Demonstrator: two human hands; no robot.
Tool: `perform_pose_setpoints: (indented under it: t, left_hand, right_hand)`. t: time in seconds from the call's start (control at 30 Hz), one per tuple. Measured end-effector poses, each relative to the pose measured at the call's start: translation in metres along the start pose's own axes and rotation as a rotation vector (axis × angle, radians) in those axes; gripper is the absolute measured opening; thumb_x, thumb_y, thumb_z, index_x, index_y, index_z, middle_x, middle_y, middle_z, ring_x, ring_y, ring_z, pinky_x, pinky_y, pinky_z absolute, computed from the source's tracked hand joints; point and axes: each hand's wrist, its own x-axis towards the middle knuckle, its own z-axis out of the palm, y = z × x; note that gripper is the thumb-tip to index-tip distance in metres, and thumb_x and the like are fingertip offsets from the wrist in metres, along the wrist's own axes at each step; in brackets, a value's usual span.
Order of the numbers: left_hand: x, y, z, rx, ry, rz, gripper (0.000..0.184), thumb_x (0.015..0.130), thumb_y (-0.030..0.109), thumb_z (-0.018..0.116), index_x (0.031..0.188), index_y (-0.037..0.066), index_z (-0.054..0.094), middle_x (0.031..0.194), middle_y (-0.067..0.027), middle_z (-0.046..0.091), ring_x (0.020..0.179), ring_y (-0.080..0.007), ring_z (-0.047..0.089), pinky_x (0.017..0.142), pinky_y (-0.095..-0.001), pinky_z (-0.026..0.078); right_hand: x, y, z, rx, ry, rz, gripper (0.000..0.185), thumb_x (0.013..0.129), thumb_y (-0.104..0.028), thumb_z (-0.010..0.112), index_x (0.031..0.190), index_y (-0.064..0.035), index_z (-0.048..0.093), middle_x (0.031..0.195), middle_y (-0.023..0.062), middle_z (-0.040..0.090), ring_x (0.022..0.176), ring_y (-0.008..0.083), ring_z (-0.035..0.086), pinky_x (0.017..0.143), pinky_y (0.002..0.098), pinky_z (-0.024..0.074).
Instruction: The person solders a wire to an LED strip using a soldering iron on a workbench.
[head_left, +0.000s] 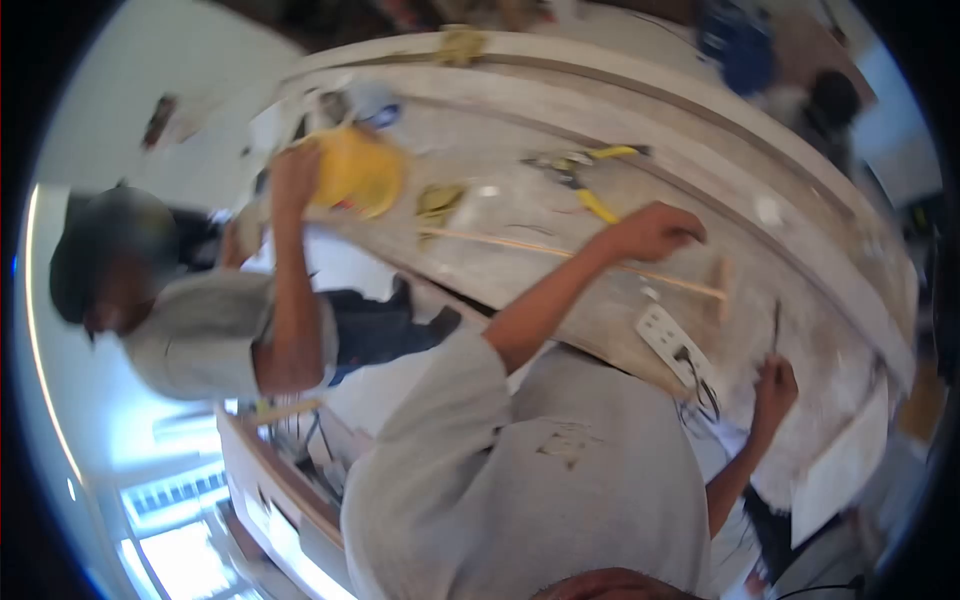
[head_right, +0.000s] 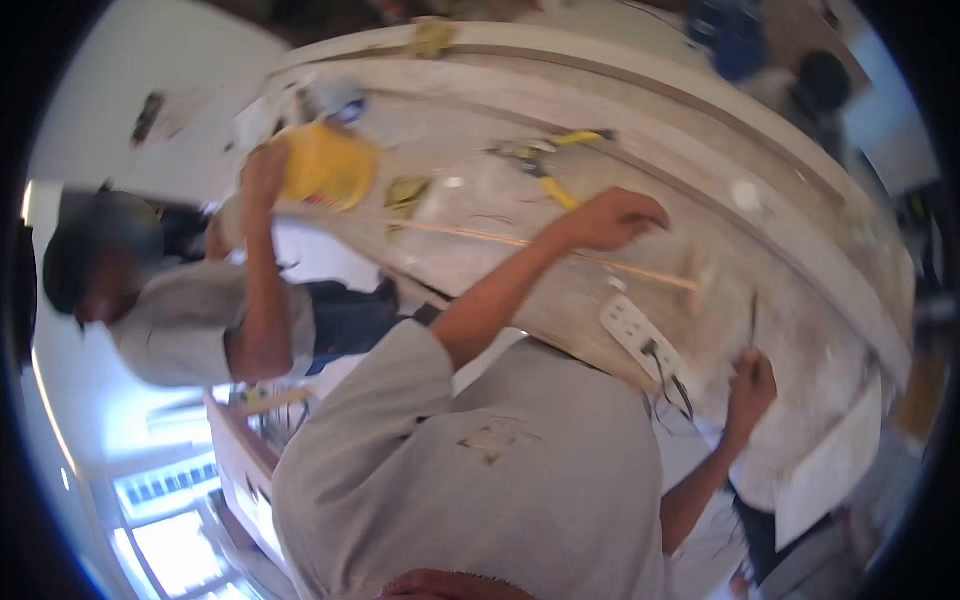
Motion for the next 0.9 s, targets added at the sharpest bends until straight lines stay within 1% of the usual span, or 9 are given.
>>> perform_pose_setpoints:
  t: [0.07,0.1,0.17,0.2,0.4,0.5,0.67,0.77,0.9]
  left_hand:
    - [0.005,0.002,0.015,-0.096,-0.031,0.087,0.026,0.096,0.005,0.064,0.120,0.009,0.070,0.091,-0.0085,0.072,0.072,-0.0175,0.064,0.067,-0.0342,0.053]
    - [-0.022,0.027,0.030,-0.086,-0.114,-0.158,0.027,0.097,0.002,0.061,0.122,0.009,0.069,0.087,-0.0043,0.070,0.069,-0.0118,0.060,0.065,-0.0299,0.052]
    - [-0.096,0.047,-0.060,0.020,-0.302,-0.507,0.026,0.100,0.006,0.062,0.125,0.010,0.068,0.079,0.0003,0.061,0.066,-0.0071,0.054,0.062,-0.0254,0.047]
    - [-0.105,0.040,-0.079,0.020,-0.334,-0.515,0.026,0.101,0.007,0.062,0.126,0.009,0.067,0.075,0.0003,0.059,0.065,-0.0065,0.053,0.060,-0.0253,0.046]
    - [-0.095,0.028,-0.077,-0.030,-0.406,-0.592,0.027,0.099,0.009,0.063,0.125,0.010,0.068,0.068,0.0027,0.052,0.062,-0.0053,0.050,0.058,-0.0256,0.044]
    - [-0.094,0.007,-0.081,0.025,-0.557,-0.639,0.024,0.101,0.011,0.065,0.123,0.005,0.070,0.073,0.0014,0.060,0.064,-0.0061,0.053,0.059,-0.0248,0.044]
    - [-0.103,-0.016,-0.081,0.102,-0.639,-0.572,0.014,0.098,0.012,0.070,0.102,-0.001,0.076,0.086,-0.0020,0.072,0.069,-0.0061,0.057,0.063,-0.0243,0.047]
    - [-0.110,-0.023,-0.077,0.024,-0.587,-0.489,0.013,0.095,0.010,0.073,0.099,-0.002,0.075,0.075,-0.0003,0.067,0.066,-0.0056,0.050,0.059,-0.0260,0.042]
    - [-0.107,-0.020,-0.077,-0.030,-0.588,-0.543,0.011,0.094,0.007,0.072,0.098,-0.002,0.075,0.076,0.0012,0.068,0.068,-0.0044,0.050,0.059,-0.0252,0.042]
  right_hand:
    - [-0.051,-0.049,-0.011,-0.037,0.123,0.104,0.025,0.101,-0.024,0.067,0.097,-0.0005,0.072,0.073,0.0017,0.065,0.065,0.0068,0.055,0.059,0.0264,0.0458]
    - [-0.079,-0.040,-0.022,-0.042,-0.012,0.197,0.027,0.100,-0.027,0.068,0.099,-0.0003,0.072,0.073,0.0007,0.065,0.064,0.0079,0.054,0.060,0.0273,0.0462]
    - [-0.165,-0.071,0.113,0.169,-0.063,0.376,0.027,0.098,-0.028,0.073,0.103,-0.0012,0.073,0.073,0.0046,0.067,0.066,0.0103,0.056,0.064,0.0294,0.0495]
    - [-0.181,-0.068,0.155,0.255,-0.053,0.411,0.028,0.096,-0.028,0.075,0.105,-0.0015,0.074,0.075,0.0069,0.069,0.068,0.0114,0.059,0.066,0.0294,0.0506]
    - [-0.193,-0.108,0.161,0.299,-0.071,0.510,0.031,0.095,-0.027,0.078,0.110,0.0005,0.074,0.077,0.0093,0.071,0.070,0.0139,0.062,0.067,0.0305,0.0509]
    - [-0.196,-0.113,0.168,0.332,-0.047,0.519,0.030,0.094,-0.025,0.078,0.110,0.0005,0.075,0.078,0.0107,0.071,0.070,0.0150,0.063,0.067,0.0315,0.0513]
    - [-0.196,-0.131,0.161,0.290,-0.092,0.552,0.028,0.092,-0.022,0.078,0.108,0.0004,0.075,0.083,0.0137,0.073,0.072,0.0188,0.066,0.069,0.0330,0.0531]
    - [-0.197,-0.136,0.162,0.277,-0.098,0.522,0.027,0.092,-0.021,0.078,0.107,0.0003,0.075,0.087,0.0154,0.075,0.075,0.0227,0.070,0.071,0.0345,0.0547]
    - [-0.195,-0.137,0.162,0.244,-0.122,0.484,0.028,0.091,-0.021,0.078,0.108,0.0010,0.075,0.092,0.0174,0.076,0.080,0.0284,0.073,0.074,0.0368,0.0565]
